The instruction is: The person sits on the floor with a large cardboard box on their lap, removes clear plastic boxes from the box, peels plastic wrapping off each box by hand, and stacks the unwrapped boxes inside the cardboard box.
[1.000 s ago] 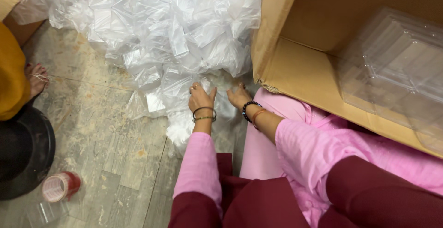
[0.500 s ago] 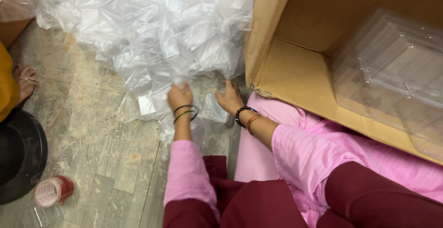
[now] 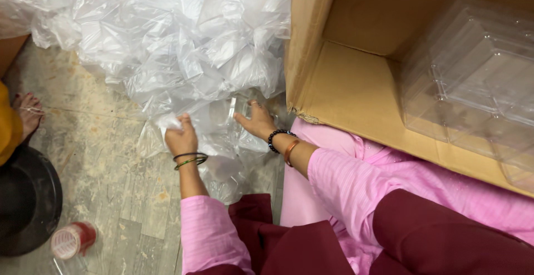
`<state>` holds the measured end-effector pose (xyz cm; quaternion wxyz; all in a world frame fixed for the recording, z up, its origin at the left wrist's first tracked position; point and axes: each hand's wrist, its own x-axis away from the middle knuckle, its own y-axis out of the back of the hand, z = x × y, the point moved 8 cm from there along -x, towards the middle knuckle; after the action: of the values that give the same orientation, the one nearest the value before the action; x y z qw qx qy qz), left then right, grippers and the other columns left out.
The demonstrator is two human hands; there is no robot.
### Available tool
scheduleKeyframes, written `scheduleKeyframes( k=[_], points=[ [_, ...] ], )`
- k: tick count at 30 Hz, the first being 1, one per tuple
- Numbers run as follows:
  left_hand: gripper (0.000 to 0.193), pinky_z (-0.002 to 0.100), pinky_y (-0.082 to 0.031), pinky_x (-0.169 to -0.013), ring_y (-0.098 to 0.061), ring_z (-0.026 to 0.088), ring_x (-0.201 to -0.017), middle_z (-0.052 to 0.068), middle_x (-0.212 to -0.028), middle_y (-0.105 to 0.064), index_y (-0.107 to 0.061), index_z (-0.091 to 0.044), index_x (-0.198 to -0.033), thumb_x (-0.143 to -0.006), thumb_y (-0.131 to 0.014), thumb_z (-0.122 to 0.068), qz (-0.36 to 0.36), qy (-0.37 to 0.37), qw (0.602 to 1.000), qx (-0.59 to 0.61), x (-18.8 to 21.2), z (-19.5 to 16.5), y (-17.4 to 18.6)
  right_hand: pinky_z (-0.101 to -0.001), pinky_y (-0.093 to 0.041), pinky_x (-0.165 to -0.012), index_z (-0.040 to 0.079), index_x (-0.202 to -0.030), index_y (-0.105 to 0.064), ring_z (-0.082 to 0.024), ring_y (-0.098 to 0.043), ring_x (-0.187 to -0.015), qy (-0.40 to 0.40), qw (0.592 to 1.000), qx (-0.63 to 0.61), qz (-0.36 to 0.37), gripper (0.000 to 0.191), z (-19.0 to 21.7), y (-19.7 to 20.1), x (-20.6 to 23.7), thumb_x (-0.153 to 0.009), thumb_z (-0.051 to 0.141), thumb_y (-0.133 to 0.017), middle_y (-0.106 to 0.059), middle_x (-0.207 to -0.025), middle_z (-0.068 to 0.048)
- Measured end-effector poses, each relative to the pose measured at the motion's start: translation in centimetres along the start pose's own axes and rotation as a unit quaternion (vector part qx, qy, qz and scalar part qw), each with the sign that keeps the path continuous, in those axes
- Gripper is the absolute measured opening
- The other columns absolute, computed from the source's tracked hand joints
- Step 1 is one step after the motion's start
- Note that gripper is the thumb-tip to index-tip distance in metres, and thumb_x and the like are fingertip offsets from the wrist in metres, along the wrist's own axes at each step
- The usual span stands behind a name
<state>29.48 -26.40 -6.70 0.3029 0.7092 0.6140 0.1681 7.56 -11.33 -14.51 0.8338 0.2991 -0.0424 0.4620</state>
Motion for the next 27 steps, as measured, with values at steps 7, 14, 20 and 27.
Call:
scheduleKeyframes(
  k=[7, 14, 20, 27],
  points=[
    [0.041, 0.026, -0.035, -0.051, -0.044, 0.005, -0.058, -0.003, -0.065, -0.053, -0.062, 0.000, -0.081, -0.106, -0.067, -0.032, 0.058, 0.050, 0.982, 0.172, 0.7, -1.4, 2.2, -0.0515, -0.038, -0.110, 0.002, -0.145, -0.044, -0.038, -0.047, -0.136, -0.012, 0.998, 0.016, 0.064, 0.095, 1.1, -2.1, -1.7, -0.079, 0.062, -0.074, -0.048, -0.146, -0.025],
    [0.024, 0.020, -0.032, -0.049, -0.043, 0.003, -0.056, -0.005, -0.068, -0.053, -0.064, -0.005, -0.098, -0.103, -0.067, -0.028, 0.068, 0.125, 0.953, 0.266, 1.3, -4.2, 3.6, -0.0580, -0.039, -0.111, 0.004, -0.146, -0.041, -0.044, -0.042, -0.136, 0.090, 0.995, 0.042, 0.028, 0.094, 1.0, -4.1, -3.0, -0.071, 0.038, -0.085, -0.042, -0.147, -0.026],
    [0.020, 0.021, -0.038, -0.051, -0.049, 0.005, -0.061, -0.003, -0.073, -0.054, -0.061, -0.005, -0.104, -0.109, -0.065, -0.025, 0.037, 0.080, 0.944, 0.318, 2.5, -7.4, 7.5, -0.0604, -0.035, -0.107, 0.010, -0.147, -0.040, -0.042, -0.035, -0.138, 0.125, 0.974, 0.180, 0.048, 0.094, 1.1, -5.1, -3.5, -0.068, 0.031, -0.087, -0.036, -0.149, -0.023],
    [0.018, 0.024, -0.037, -0.052, -0.044, 0.008, -0.059, -0.001, -0.071, -0.050, -0.058, -0.005, -0.108, -0.109, -0.064, -0.022, 0.027, 0.080, 0.944, 0.320, 5.2, -11.1, 11.3, -0.0595, -0.039, -0.099, 0.005, -0.133, -0.051, -0.040, -0.047, -0.126, 0.164, 0.958, 0.227, 0.062, 0.078, 2.7, -4.8, -4.0, -0.069, 0.029, -0.088, -0.050, -0.132, -0.022]
  ],
)
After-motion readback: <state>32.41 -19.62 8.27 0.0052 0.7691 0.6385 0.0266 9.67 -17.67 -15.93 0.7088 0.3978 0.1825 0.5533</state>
